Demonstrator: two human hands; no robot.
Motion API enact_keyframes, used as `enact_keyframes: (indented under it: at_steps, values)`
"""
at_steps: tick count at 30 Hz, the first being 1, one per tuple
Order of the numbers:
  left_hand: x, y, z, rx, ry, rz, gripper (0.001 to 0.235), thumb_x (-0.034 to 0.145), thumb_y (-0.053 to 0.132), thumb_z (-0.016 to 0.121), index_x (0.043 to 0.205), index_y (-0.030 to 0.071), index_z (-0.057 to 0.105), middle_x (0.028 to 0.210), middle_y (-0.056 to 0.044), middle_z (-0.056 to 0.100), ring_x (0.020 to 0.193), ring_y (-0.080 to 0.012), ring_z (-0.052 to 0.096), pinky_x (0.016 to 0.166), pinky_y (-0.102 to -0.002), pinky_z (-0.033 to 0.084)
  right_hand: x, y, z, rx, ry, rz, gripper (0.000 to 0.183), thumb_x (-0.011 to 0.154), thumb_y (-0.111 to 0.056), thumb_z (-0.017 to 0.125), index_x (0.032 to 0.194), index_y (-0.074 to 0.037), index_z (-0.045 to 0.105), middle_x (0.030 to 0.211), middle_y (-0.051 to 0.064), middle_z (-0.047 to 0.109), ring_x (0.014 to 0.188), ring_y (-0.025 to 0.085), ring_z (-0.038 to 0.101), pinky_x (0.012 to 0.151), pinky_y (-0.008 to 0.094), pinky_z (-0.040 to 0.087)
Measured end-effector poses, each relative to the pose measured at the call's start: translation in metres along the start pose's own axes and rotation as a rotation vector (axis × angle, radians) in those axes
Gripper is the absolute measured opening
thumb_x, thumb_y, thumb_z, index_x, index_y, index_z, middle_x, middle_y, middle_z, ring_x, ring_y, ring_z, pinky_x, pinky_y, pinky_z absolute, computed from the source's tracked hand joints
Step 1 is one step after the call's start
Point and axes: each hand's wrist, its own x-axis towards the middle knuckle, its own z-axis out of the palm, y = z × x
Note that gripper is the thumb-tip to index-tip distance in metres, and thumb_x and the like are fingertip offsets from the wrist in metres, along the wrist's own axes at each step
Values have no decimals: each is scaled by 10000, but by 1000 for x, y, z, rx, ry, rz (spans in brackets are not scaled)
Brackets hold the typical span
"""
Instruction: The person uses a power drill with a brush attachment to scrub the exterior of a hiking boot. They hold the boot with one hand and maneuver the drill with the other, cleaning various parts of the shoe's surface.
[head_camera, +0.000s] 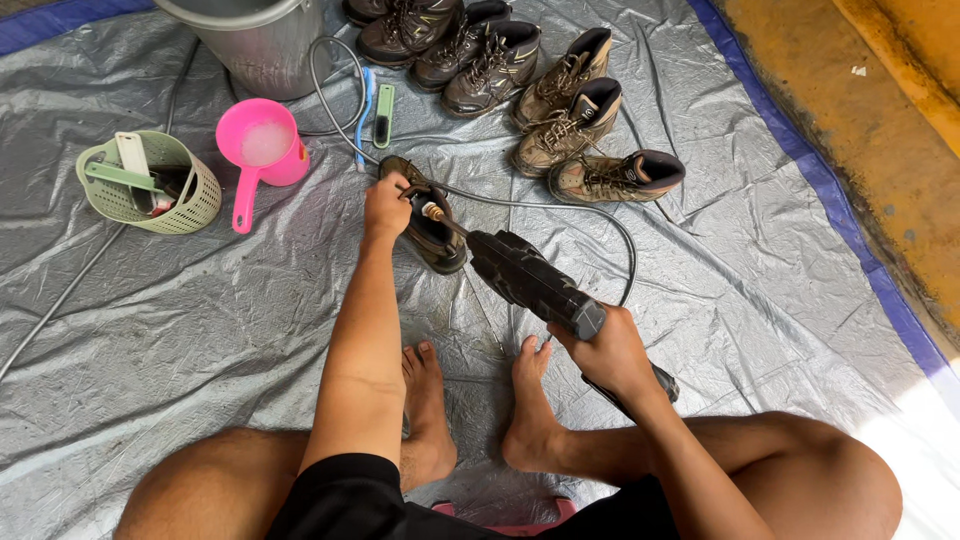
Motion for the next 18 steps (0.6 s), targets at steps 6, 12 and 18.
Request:
enact_keyframes:
  at_steps: [6,12,18]
  values:
    - [-26,34,-38,188,-126,216,345,988,-8,618,993,255,840,1048,-242,780,1084,-500,746,959,-547,632,-12,-24,-6,12,2,-42,203,815,-222,858,839,-38,773,707,201,756,648,387,733,677,432,560]
    - [-8,14,-26,289,-261,118,413,945,180,757,1330,326,792,1258,-102,751,1206,-407,720,1054,-562,611,1,-4,-5,69,-13,-14,270,768,-223,911,842,2,781,717,213,745,634,336,691,670,377,539]
    - [-37,35,-58,155,-397,120,591,890,155,733,1479,201,711,1408,-163,683,1344,-433,640,1153,-570,533,0,-25,-28,109,-17,25,267,755,-187,906,895,16,805,748,231,768,672,323,686,738,430,556]
